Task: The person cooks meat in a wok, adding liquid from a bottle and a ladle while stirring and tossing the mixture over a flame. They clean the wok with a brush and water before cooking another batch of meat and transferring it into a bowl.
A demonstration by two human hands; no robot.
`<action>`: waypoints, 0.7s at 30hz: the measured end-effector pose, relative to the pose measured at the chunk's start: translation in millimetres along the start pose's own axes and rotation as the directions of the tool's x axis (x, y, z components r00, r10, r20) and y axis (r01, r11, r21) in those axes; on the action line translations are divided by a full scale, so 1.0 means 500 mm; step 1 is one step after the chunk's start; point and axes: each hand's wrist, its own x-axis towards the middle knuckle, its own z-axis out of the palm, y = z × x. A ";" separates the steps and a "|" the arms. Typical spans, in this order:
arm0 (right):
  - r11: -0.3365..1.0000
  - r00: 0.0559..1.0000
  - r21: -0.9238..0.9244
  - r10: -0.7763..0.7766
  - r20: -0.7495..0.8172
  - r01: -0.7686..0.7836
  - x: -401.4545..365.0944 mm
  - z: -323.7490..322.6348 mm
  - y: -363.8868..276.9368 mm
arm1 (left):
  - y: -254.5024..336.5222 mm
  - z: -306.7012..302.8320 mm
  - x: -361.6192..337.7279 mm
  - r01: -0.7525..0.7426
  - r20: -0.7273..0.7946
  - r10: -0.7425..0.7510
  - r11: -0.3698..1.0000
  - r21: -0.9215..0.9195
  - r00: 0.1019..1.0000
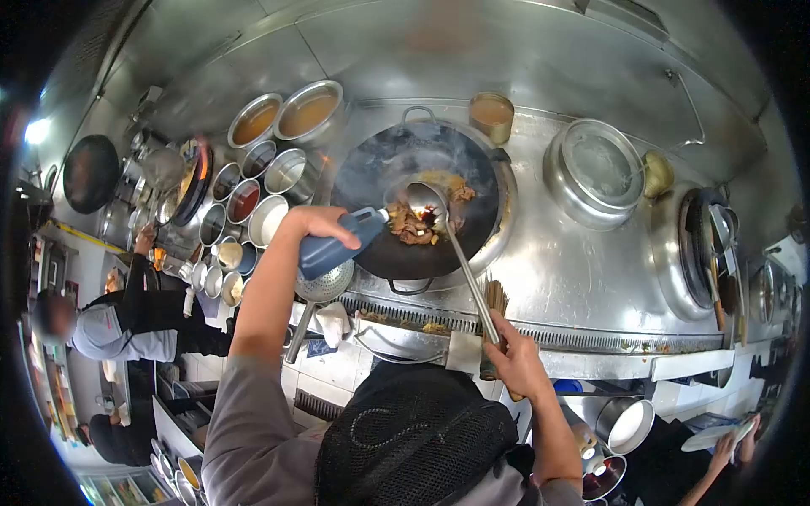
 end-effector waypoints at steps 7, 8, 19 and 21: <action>0.885 0.979 0.426 0.132 0.154 -0.187 -0.006 0.039 0.000 | 0.137 0.002 0.130 0.314 -0.014 -0.326 0.896 0.315 0.945; 0.884 0.980 0.428 0.146 0.134 -0.190 -0.001 0.043 0.001 | 0.106 0.011 0.148 0.197 -0.034 -0.195 0.941 0.275 0.980; 0.923 0.987 -0.381 -0.108 -0.121 0.054 0.139 0.037 0.041 | -0.213 0.113 -0.179 -0.475 -0.752 0.201 0.865 -0.164 0.627; 0.977 0.996 -0.213 -0.003 -0.086 -0.016 0.113 0.068 0.038 | -0.268 0.138 -0.253 -0.566 -0.887 0.060 0.789 -0.238 0.457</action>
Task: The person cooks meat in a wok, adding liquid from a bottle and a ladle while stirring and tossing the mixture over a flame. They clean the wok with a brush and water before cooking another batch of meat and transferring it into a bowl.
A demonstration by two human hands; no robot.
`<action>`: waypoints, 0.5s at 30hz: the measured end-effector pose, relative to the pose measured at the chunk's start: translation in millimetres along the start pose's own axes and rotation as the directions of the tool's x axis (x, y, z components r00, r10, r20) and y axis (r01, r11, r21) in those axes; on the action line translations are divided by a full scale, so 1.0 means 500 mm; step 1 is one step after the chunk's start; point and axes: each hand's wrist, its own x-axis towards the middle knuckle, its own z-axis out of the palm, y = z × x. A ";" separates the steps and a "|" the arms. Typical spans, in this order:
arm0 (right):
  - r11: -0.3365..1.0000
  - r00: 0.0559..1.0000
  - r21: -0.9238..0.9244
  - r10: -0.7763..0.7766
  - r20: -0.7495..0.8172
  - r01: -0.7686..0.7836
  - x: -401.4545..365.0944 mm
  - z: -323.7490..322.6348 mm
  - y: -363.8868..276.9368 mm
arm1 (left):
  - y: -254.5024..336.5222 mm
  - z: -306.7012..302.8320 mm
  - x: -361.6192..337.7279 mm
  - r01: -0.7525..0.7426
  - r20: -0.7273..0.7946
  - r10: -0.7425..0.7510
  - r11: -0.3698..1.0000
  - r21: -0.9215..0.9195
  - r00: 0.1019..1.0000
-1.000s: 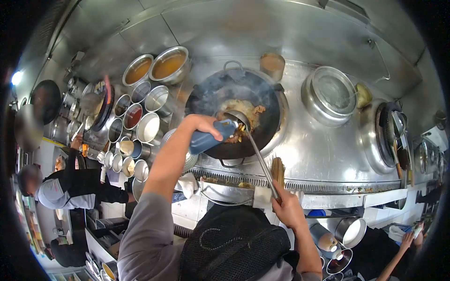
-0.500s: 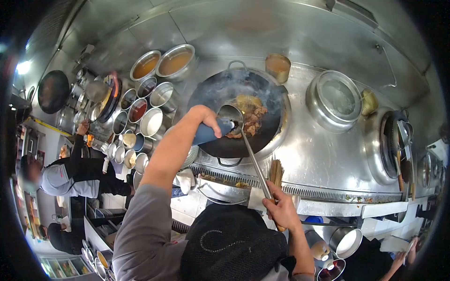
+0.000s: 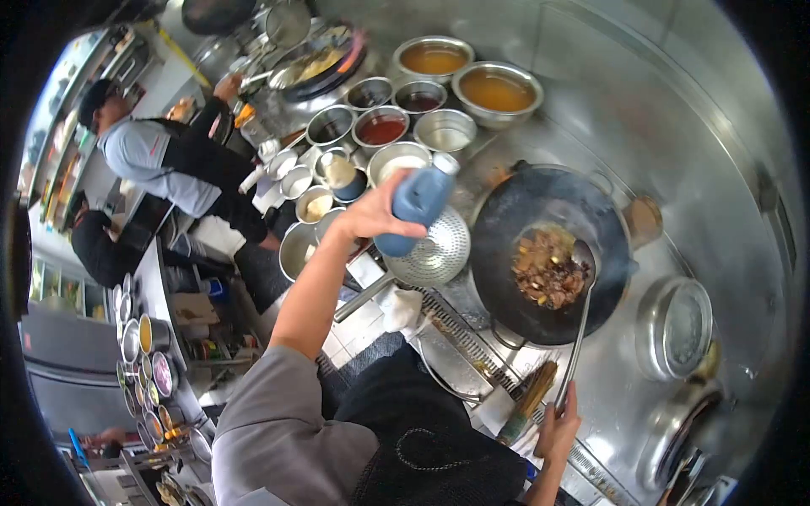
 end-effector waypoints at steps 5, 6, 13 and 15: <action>0.137 0.871 0.867 0.201 0.449 -0.479 -0.019 0.054 -0.117 | -0.092 -0.170 -0.084 -0.017 -0.586 -0.043 0.995 -0.096 0.809; 0.128 0.874 0.881 0.252 0.416 -0.456 -0.020 0.062 -0.128 | -0.081 -0.206 -0.091 0.107 -0.713 0.024 0.985 0.139 0.701; 0.825 0.943 0.464 0.322 0.084 -0.323 -0.005 0.104 -0.268 | -0.361 -0.382 0.018 0.065 -0.932 0.141 0.983 0.172 0.335; 0.970 0.968 0.105 0.229 -0.100 -0.219 0.037 0.121 -0.249 | -0.404 -0.387 0.040 0.114 -0.927 0.100 0.982 0.151 0.361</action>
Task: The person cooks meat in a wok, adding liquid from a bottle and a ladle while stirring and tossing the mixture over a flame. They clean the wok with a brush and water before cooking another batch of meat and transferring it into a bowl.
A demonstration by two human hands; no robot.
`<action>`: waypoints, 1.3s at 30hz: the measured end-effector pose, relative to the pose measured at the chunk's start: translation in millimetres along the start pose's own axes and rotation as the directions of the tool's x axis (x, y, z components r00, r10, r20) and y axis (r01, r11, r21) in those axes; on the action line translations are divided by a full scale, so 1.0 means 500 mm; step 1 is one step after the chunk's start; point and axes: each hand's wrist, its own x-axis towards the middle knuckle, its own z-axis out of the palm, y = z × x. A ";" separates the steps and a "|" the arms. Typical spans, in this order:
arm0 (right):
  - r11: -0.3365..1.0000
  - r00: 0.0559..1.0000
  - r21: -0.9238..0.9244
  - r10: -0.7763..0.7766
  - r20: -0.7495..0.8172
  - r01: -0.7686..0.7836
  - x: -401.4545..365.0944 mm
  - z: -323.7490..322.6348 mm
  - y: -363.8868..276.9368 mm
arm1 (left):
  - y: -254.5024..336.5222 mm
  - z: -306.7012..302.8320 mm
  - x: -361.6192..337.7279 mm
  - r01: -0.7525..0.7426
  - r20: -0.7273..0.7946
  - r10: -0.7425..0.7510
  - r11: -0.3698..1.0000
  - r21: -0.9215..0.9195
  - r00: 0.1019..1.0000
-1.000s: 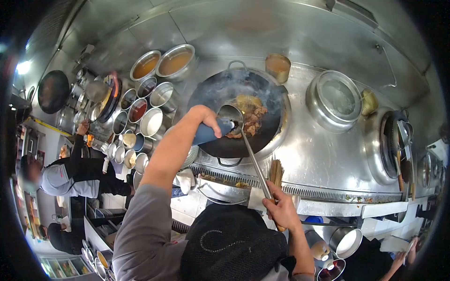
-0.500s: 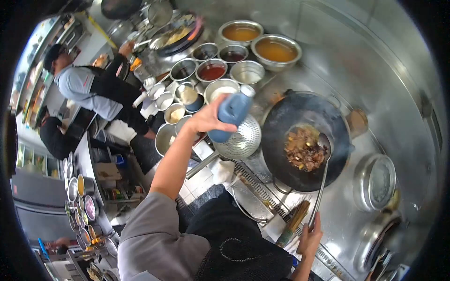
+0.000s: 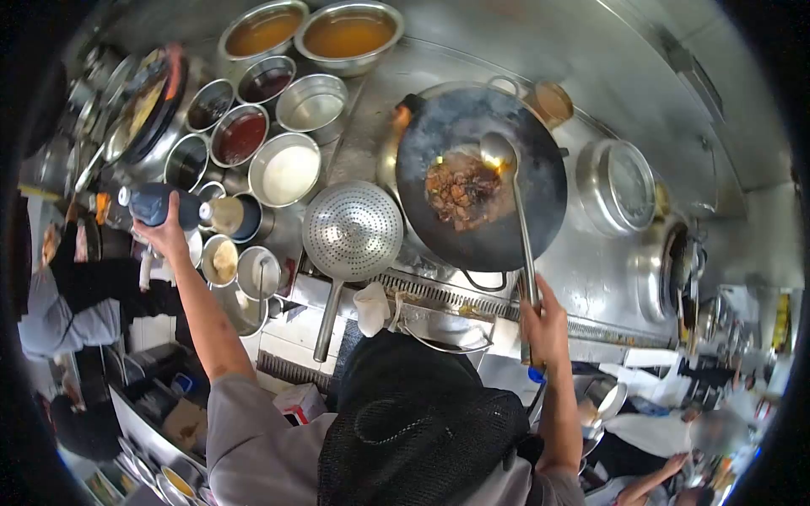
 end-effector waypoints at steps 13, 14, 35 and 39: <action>0.468 0.898 -0.819 -0.422 0.124 0.332 -0.028 -0.132 0.126 | -0.207 0.011 -0.021 0.039 0.290 -0.027 0.999 -0.033 0.957; 0.426 0.906 -0.855 -0.408 0.112 0.297 -0.054 -0.157 0.108 | -0.117 -0.004 -0.035 0.000 0.207 0.032 0.988 -0.153 0.978; 0.990 0.989 0.084 -0.103 -0.109 0.113 0.077 -0.099 0.250 | 0.464 0.160 -0.984 -0.382 0.845 0.414 0.881 -0.279 0.339; 0.989 0.987 0.150 -0.036 0.159 0.012 0.160 -0.061 0.206 | 0.462 0.155 -0.973 -0.388 0.847 0.412 0.880 -0.274 0.337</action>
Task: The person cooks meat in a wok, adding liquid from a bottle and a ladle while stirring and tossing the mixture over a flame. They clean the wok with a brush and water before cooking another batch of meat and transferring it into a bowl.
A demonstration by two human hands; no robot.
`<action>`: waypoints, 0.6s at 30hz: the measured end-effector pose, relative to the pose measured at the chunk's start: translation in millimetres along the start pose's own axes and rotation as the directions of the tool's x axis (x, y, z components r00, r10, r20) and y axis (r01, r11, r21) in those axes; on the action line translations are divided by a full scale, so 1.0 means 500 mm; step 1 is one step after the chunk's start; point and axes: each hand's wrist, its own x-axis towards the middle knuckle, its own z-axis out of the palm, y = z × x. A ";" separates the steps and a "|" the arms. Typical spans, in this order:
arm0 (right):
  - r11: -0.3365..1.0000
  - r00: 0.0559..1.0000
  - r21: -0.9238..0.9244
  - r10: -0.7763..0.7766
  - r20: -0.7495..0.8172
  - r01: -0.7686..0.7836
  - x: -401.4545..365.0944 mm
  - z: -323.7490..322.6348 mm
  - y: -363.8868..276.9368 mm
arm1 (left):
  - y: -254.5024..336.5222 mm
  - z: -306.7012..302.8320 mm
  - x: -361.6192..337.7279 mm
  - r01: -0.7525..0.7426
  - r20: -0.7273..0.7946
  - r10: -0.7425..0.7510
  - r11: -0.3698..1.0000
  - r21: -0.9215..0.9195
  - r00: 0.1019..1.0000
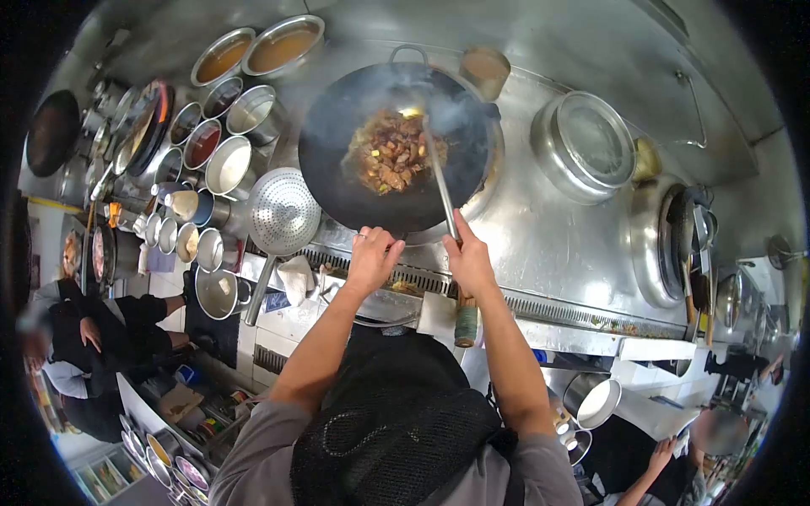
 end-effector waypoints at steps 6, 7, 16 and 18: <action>0.696 0.883 -0.585 -0.463 0.078 0.417 -0.043 -0.126 0.084 | -0.013 -0.027 -0.011 -0.007 -0.039 0.006 1.000 -0.016 0.999; 0.663 0.860 -0.610 -0.506 0.061 0.434 -0.066 -0.152 0.113 | -0.015 -0.027 -0.014 -0.014 -0.035 0.013 1.000 -0.016 0.999; 0.965 0.964 -0.075 -0.243 0.112 0.252 -0.200 -0.166 -0.007 | 0.011 -0.077 0.008 -0.123 -0.067 0.113 0.974 -0.190 0.991; 0.935 0.941 0.341 -0.201 0.271 0.102 -0.242 -0.140 -0.130 | 0.076 -0.143 0.061 -0.355 -0.236 0.296 0.896 -0.266 0.926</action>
